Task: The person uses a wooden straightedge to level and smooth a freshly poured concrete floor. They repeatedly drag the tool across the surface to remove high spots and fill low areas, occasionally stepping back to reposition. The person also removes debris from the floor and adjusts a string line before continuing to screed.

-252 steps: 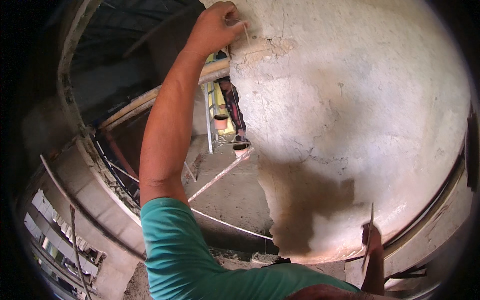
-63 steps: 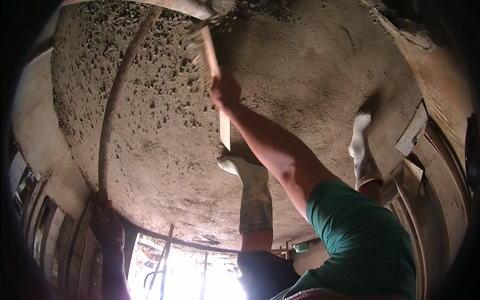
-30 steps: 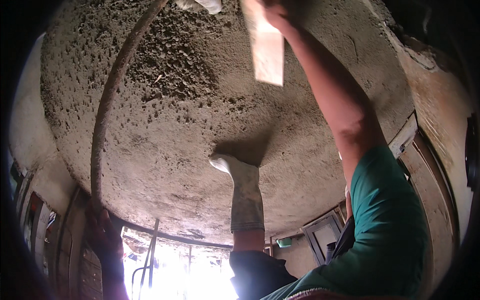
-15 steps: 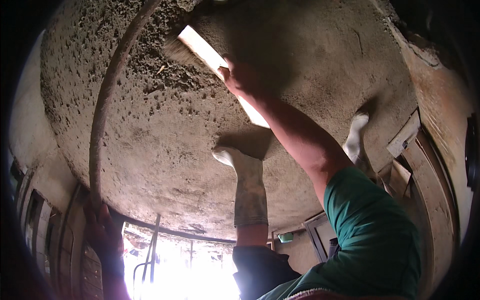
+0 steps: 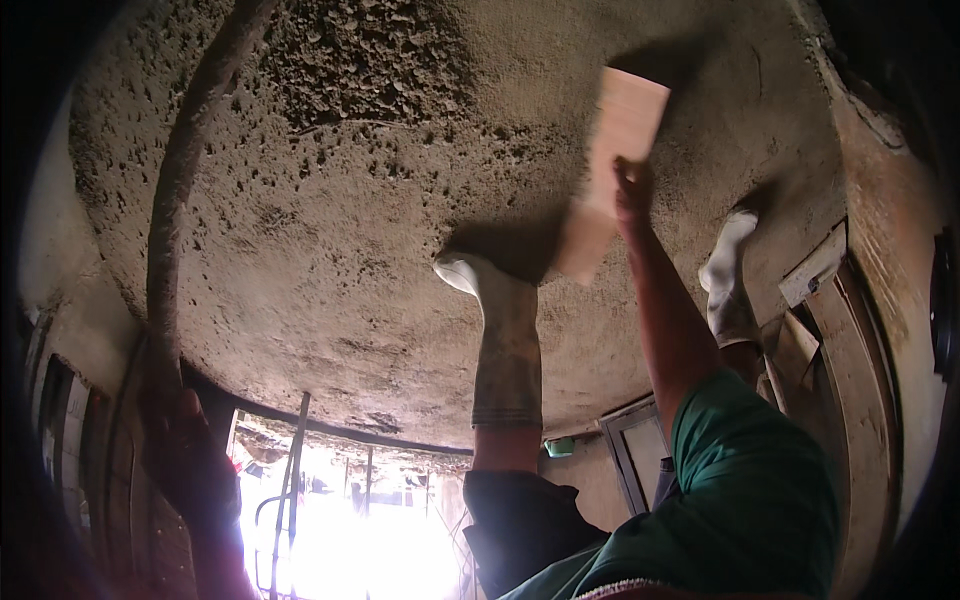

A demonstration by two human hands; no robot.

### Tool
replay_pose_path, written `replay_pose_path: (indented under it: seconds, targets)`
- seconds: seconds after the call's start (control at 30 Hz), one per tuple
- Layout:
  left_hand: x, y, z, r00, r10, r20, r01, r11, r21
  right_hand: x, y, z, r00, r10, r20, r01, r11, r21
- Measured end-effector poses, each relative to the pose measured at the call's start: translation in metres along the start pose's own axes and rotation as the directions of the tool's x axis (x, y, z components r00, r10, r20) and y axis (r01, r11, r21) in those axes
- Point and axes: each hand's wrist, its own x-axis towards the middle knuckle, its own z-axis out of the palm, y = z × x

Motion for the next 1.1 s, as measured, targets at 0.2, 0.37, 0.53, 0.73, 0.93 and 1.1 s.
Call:
replay_pose_path:
  seconds: [0.2,0.37,0.53,0.73,0.93,1.1]
  targets:
    - [-0.004,-0.006,0.001,0.999,0.037,0.006,-0.037,0.999,0.032,0.004,-0.075,0.16,0.985,-0.057,-0.164,0.074,0.992,0.102]
    - [-0.002,-0.009,0.002,0.997,0.083,-0.002,-0.082,0.994,0.067,-0.006,-0.215,0.276,0.913,0.396,0.101,-0.408,0.899,0.163]
    - [0.003,-0.01,0.003,0.985,0.173,-0.02,-0.168,0.974,0.15,-0.009,-0.309,0.291,0.937,-0.007,0.35,0.04,0.995,-0.087]
    - [0.017,-0.009,0.005,0.887,0.46,0.041,-0.394,0.707,0.587,-0.012,-0.209,0.174,0.952,-0.08,0.296,0.016,0.977,0.212]
    - [0.016,0.014,0.006,0.993,0.114,0.011,-0.113,0.959,0.261,0.011,-0.103,-0.011,0.989,0.115,0.093,-0.135,0.958,0.253]
    - [0.024,0.05,0.005,0.977,0.062,-0.202,-0.052,0.997,0.057,0.017,-0.105,-0.119,0.963,0.129,0.236,-0.197,0.936,0.291]
